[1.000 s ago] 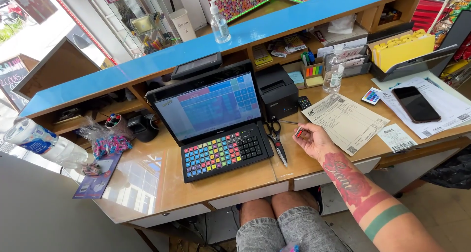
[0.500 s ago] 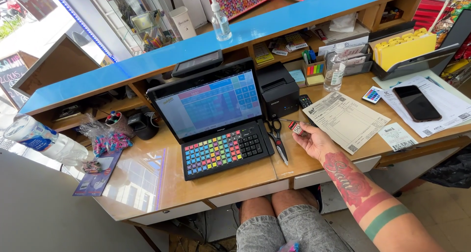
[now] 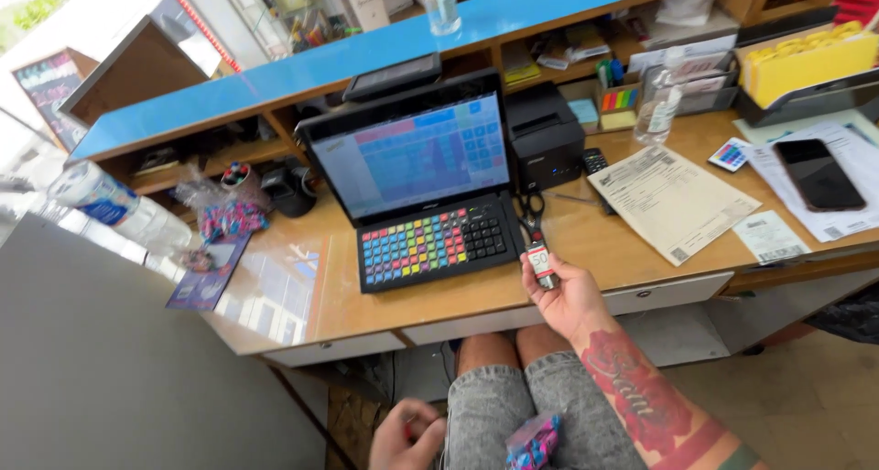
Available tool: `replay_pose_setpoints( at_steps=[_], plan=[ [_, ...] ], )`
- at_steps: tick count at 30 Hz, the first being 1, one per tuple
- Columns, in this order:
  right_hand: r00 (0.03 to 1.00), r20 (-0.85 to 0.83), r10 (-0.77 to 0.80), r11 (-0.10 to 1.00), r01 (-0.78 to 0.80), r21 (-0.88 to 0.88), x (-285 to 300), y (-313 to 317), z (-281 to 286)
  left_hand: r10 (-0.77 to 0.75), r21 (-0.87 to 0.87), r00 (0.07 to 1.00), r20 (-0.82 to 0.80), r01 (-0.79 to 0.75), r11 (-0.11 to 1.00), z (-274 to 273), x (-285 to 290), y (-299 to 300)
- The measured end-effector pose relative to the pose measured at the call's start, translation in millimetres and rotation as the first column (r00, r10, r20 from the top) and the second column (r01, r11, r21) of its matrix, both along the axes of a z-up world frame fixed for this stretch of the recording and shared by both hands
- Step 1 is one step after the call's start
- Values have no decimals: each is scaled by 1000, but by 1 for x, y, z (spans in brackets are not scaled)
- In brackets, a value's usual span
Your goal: The person is packaging small colorful items into plastic bags and sealing them using a blue handheld tool at a store counter.
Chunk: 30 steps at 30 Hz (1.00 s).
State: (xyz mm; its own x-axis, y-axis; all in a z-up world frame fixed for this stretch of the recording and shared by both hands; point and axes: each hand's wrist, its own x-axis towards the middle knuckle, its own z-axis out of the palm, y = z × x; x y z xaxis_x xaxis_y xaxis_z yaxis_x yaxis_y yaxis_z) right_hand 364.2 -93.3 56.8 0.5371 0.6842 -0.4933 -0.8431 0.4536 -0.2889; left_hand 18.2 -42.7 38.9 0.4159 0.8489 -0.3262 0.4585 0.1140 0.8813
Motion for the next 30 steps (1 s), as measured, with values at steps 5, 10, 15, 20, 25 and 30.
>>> replay_pose_setpoints(
  at_steps=[5, 10, 15, 20, 25, 30],
  plan=[
    [990, -58, 126, 982, -116, 148, -59, 1, 8, -176, -107, 950, -258, 153, 982, 115, 54, -43],
    [965, 131, 228, 956, -247, 156, -104, 2, 22, -276, 216, 945, -176, 311, 926, 131, 72, -48],
    [955, 131, 266, 930, -290, 226, -130, -3, 16, -242, 609, 967, -85, 242, 756, 81, 82, -32],
    [959, 123, 257, 914, -282, 290, -138, -5, 3, -105, 589, 987, -121, 157, 793, 73, 87, -30],
    [971, 81, 226, 934, -240, 265, -141, -4, 7, -16, 438, 993, -120, 67, 896, 82, 86, -31],
    [980, 55, 192, 964, -199, 177, -143, -6, 23, -50, 469, 992, -119, 101, 877, 73, 86, -29]
  ],
)
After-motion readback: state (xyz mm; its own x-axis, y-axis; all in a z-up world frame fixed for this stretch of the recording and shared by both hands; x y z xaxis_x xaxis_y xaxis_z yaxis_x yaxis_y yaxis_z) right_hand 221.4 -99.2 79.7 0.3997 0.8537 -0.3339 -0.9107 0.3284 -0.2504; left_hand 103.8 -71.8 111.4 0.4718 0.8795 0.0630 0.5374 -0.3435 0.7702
